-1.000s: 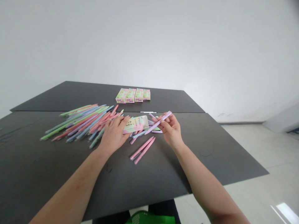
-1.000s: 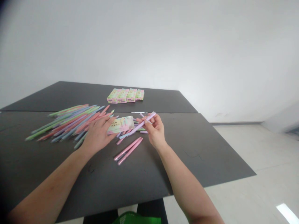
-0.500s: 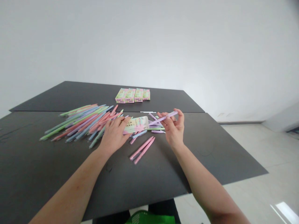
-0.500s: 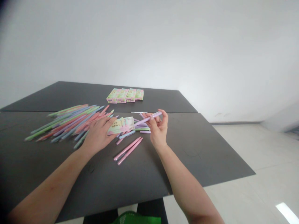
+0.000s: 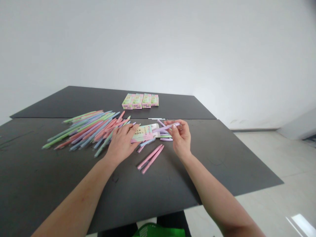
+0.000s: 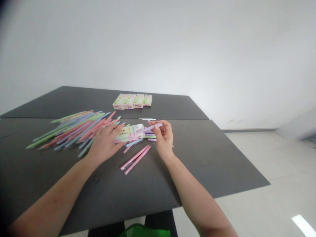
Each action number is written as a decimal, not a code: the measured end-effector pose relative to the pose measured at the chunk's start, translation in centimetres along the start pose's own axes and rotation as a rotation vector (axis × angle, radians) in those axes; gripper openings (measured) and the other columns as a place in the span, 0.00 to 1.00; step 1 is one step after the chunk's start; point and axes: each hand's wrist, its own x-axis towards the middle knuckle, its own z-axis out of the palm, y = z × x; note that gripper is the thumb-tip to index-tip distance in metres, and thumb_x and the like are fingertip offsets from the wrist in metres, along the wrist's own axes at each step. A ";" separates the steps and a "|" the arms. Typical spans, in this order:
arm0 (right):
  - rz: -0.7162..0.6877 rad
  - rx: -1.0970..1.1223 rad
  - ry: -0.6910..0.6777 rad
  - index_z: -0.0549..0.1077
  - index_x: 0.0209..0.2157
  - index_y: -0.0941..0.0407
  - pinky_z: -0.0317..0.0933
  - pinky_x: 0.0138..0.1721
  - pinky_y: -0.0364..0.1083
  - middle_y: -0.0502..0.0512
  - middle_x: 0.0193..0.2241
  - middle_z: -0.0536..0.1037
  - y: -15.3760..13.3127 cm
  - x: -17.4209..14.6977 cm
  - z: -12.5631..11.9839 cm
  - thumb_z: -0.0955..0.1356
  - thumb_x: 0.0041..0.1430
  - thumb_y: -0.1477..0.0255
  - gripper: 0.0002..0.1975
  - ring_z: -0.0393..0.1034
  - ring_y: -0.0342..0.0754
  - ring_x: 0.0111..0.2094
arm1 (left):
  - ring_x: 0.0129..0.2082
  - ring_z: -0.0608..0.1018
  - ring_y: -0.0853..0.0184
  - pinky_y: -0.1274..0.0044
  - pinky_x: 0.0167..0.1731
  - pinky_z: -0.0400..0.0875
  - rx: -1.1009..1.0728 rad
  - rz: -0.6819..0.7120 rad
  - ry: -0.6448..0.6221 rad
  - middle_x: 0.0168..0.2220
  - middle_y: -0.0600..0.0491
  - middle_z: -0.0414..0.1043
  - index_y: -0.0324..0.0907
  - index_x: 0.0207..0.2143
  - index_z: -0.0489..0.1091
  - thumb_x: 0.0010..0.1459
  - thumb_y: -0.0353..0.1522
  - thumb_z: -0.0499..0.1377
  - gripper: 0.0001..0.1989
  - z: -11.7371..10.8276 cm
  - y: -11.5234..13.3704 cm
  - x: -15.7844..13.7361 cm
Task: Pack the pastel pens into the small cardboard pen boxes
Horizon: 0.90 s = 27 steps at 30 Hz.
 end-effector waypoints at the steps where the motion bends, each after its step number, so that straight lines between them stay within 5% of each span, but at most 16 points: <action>1: -0.012 -0.058 0.014 0.66 0.42 0.52 0.71 0.44 0.51 0.54 0.40 0.77 0.1 0.0 -0.1 0.69 0.61 0.65 0.11 0.75 0.47 0.42 | 0.55 0.68 0.50 0.61 0.52 0.59 -0.003 0.000 0.000 0.54 0.43 0.67 0.41 0.59 0.60 0.56 0.37 0.60 0.29 0.0 0.0 0.0; 6: -0.022 -0.282 0.074 0.73 0.41 0.54 0.70 0.36 0.45 0.52 0.34 0.74 0.1 0.1 -0.5 0.70 0.58 0.65 0.11 0.70 0.44 0.32 | 0.55 0.68 0.50 0.61 0.52 0.60 -0.023 0.001 0.005 0.54 0.42 0.67 0.41 0.59 0.61 0.56 0.37 0.60 0.29 0.0 0.0 0.0; 16: -0.031 -0.427 -0.035 0.73 0.43 0.54 0.67 0.36 0.45 0.53 0.35 0.74 1.0 -0.5 -0.6 0.69 0.58 0.69 0.10 0.70 0.45 0.34 | 0.55 0.68 0.50 0.61 0.53 0.59 -0.025 0.010 0.021 0.54 0.42 0.67 0.41 0.59 0.60 0.55 0.37 0.60 0.30 0.2 -0.2 0.0; 27: -0.251 -0.736 -0.196 0.75 0.39 0.54 0.65 0.35 0.45 0.51 0.31 0.75 0.3 -0.6 -0.7 0.69 0.60 0.70 0.06 0.68 0.44 0.30 | 0.55 0.68 0.51 0.61 0.53 0.60 -0.019 0.008 0.018 0.54 0.42 0.67 0.41 0.60 0.60 0.56 0.37 0.60 0.29 0.1 0.0 0.0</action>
